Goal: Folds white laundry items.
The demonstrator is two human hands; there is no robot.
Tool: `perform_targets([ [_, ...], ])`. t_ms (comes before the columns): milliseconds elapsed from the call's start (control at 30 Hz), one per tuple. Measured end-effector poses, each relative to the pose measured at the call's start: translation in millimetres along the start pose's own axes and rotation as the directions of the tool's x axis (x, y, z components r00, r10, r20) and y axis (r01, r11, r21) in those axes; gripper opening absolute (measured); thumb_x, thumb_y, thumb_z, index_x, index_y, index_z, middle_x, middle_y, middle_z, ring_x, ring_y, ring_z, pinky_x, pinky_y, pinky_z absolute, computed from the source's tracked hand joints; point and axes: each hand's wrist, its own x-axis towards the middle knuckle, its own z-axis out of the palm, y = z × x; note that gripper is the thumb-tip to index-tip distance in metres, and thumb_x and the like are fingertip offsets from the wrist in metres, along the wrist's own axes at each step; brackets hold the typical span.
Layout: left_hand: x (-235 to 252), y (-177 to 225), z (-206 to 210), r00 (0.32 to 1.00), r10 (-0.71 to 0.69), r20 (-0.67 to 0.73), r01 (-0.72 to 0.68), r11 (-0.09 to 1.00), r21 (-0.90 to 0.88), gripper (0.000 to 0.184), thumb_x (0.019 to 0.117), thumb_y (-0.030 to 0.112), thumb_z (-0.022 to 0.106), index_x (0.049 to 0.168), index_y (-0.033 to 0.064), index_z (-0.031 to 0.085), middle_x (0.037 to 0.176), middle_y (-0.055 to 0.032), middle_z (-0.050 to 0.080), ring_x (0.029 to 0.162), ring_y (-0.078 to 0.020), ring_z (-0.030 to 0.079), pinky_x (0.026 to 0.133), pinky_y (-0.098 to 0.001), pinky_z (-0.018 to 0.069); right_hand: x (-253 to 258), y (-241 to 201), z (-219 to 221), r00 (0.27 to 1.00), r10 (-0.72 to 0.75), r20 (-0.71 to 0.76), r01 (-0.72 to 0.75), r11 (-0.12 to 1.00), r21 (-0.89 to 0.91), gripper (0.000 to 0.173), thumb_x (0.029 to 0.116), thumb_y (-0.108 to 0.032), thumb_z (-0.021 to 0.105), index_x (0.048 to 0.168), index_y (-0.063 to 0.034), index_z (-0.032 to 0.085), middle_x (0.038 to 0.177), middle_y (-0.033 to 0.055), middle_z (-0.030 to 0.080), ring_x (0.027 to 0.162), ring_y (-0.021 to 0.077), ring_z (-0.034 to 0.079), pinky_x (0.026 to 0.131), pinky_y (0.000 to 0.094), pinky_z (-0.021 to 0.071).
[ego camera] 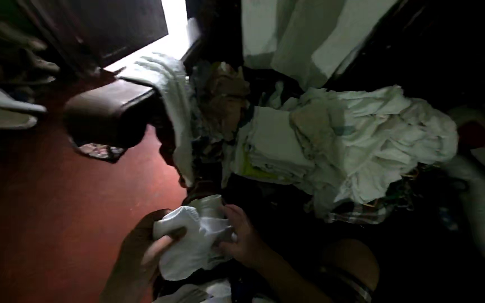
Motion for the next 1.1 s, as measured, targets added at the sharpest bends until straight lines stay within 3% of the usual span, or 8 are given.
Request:
perform_targets([
  [100,18.1,27.1,13.4,0.958,0.110,0.264,-0.121,0.992,0.027,0.042,0.0702,0.018,0.085,0.109,0.0241,0.071,0.096,0.0105,0.073,0.084,-0.0019,0.069,0.071,-0.0206,0.0600,2.9,-5.1,-7.9,0.984,-0.174,-0.035,0.174,0.985,-0.005,0.113,0.0682,-0.032,0.091,0.157,0.0047,0.031,0.163,0.0261,0.028,0.151,0.0357,0.031,0.123,0.0475,0.0325],
  [200,31.6,42.9,26.9,0.909,0.030,0.416,-0.077,0.992,0.097,0.044,0.0678,0.020,0.084,0.109,0.0240,0.071,0.095,0.0093,0.073,0.081,-0.0026,0.070,0.068,-0.0208,0.0600,8.3,-19.7,-15.3,0.991,-0.093,0.097,0.088,0.995,0.046,0.116,0.0717,-0.027,0.093,0.161,0.0004,0.023,0.162,0.0248,0.032,0.148,0.0339,0.038,0.121,0.0447,0.0351],
  [400,30.6,14.1,2.0,0.987,-0.114,0.114,0.109,0.993,0.047,0.048,0.0778,0.009,0.073,0.122,0.0083,0.054,0.101,0.0043,0.071,0.089,-0.0074,0.070,0.077,-0.0288,0.0617,17.1,-1.0,-1.4,0.998,-0.021,0.054,0.017,0.997,0.070,0.100,0.0792,-0.027,0.087,0.159,-0.0027,0.033,0.162,0.0236,0.032,0.148,0.0375,0.036,0.120,0.0504,0.0353],
  [567,13.2,-6.7,-7.7,0.934,-0.344,-0.095,0.354,0.927,0.127,0.073,0.0832,0.008,0.074,0.147,0.0061,0.038,0.122,-0.0081,0.063,0.099,-0.0121,0.068,0.081,-0.0327,0.0614,26.6,-7.0,2.8,0.992,0.042,0.117,-0.037,0.998,-0.042,0.104,0.0772,-0.033,0.089,0.161,-0.0108,0.032,0.164,0.0200,0.031,0.148,0.0368,0.035,0.119,0.0515,0.0362],
  [767,22.7,-6.2,-7.3,0.997,-0.079,0.018,0.076,0.991,0.110,0.069,0.0730,0.014,0.082,0.132,0.0063,0.047,0.109,-0.0007,0.067,0.093,-0.0089,0.069,0.078,-0.0289,0.0620,25.8,-22.5,0.0,0.977,0.075,0.199,-0.055,0.993,-0.102,0.093,0.0814,-0.029,0.086,0.160,-0.0173,0.037,0.141,0.0215,0.056,0.128,0.0399,0.054,0.105,0.0578,0.0469],
  [933,43.5,41.7,33.7,0.963,0.092,0.253,-0.100,0.995,0.019,0.057,0.0693,0.018,0.087,0.119,0.0209,0.061,0.104,0.0106,0.072,0.091,-0.0032,0.070,0.076,-0.0224,0.0616,2.8,-30.4,-13.3,0.994,0.085,0.070,-0.101,0.959,0.266,0.093,0.0832,-0.017,0.084,0.157,0.0046,0.030,0.150,0.0259,0.049,0.134,0.0260,0.054,0.112,0.0388,0.0465],
  [1033,63.0,86.4,76.8,0.955,-0.035,0.296,0.023,0.999,0.043,0.060,0.0707,0.018,0.084,0.125,0.0192,0.058,0.100,0.0060,0.073,0.086,-0.0064,0.072,0.070,-0.0254,0.0629,-14.6,-64.4,-45.0,0.967,0.226,-0.120,-0.153,0.886,0.438,0.074,0.0886,-0.011,0.076,0.148,0.0105,0.037,0.130,0.0173,0.063,0.112,0.0096,0.066,0.097,0.0266,0.0560],
  [1100,80.2,101.7,106.6,0.926,0.007,0.377,0.046,0.990,-0.131,0.057,0.0867,0.016,0.073,0.139,0.0220,0.053,0.106,0.0023,0.072,0.085,-0.0082,0.072,0.070,-0.0256,0.0631,-28.2,-86.8,-72.1,0.902,0.203,-0.380,-0.036,0.914,0.403,0.060,0.0903,-0.006,0.071,0.141,0.0090,0.043,0.118,0.0039,0.069,0.101,0.0007,0.068,0.089,0.0212,0.0593],
])
